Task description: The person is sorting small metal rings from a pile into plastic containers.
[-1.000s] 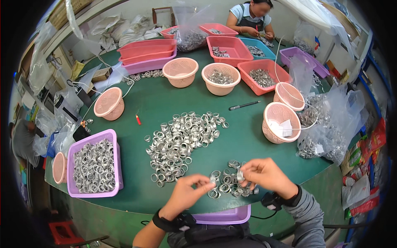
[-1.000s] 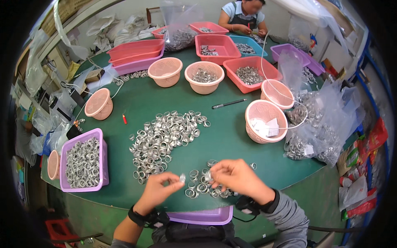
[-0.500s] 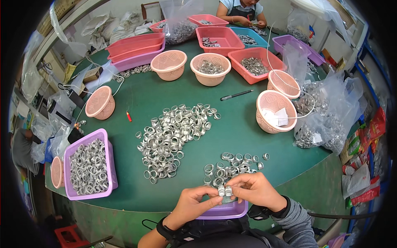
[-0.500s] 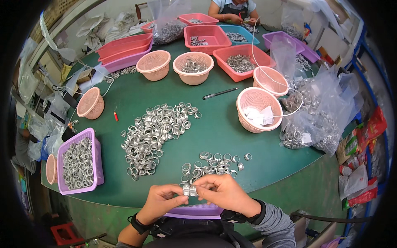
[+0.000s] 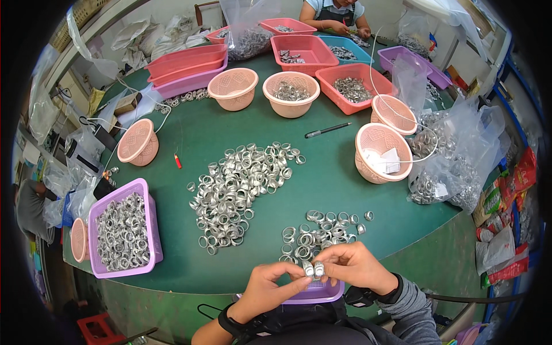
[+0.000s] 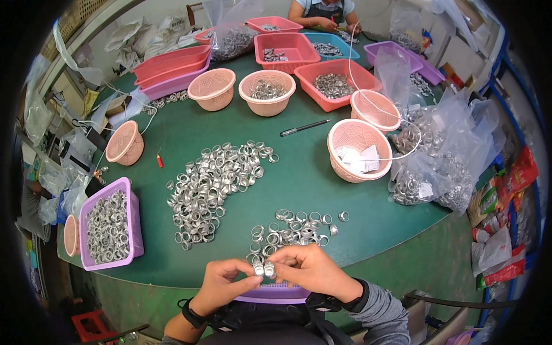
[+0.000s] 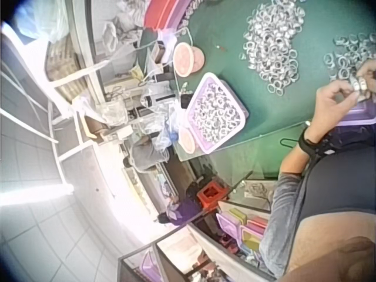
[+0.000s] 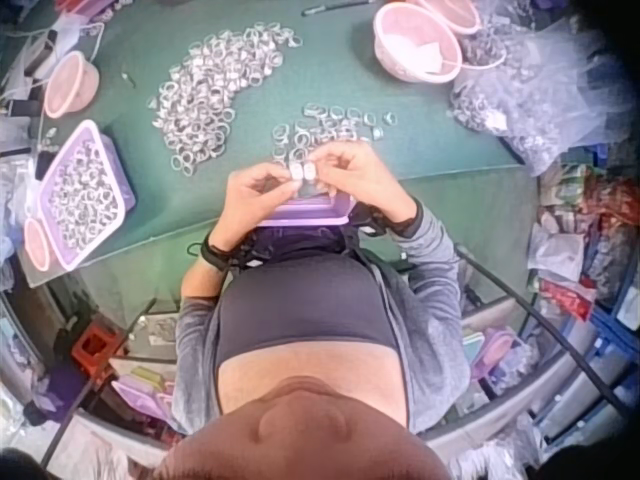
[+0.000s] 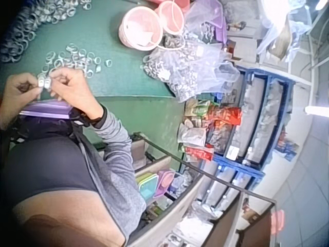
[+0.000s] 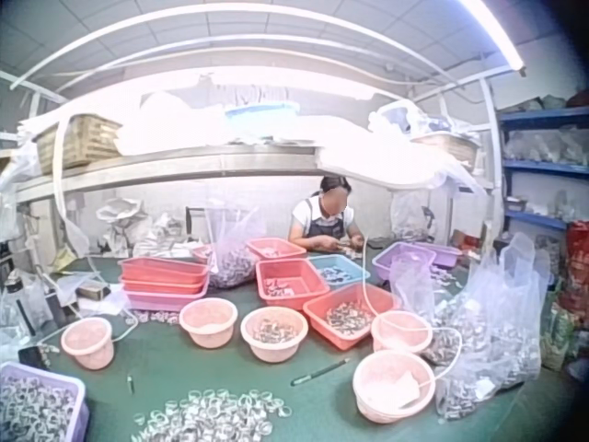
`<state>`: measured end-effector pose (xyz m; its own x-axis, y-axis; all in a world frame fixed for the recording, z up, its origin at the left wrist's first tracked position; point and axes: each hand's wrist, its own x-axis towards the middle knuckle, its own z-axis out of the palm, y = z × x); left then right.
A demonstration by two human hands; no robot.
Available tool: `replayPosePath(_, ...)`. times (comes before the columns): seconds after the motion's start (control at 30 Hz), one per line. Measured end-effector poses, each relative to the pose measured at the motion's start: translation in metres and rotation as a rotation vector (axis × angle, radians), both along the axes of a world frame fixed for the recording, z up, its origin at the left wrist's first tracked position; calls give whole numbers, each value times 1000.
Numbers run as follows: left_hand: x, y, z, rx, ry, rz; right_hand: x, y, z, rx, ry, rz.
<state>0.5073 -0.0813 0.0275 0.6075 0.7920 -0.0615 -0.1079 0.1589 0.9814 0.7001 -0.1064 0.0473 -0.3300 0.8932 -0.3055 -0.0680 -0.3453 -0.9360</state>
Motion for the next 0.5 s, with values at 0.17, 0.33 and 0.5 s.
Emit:
replayPosePath(0.17,-2,-2,6,-135,-47,-24,-2,-1,3,-27,-4,5)
replayPosePath(0.33,-4,-2,6,-186,-46,-41,-4,-1,5,-28,2,22)
replayPosePath(0.5,-5,-3,6,-133,3,-12,-6,-2,4,-41,20,13)
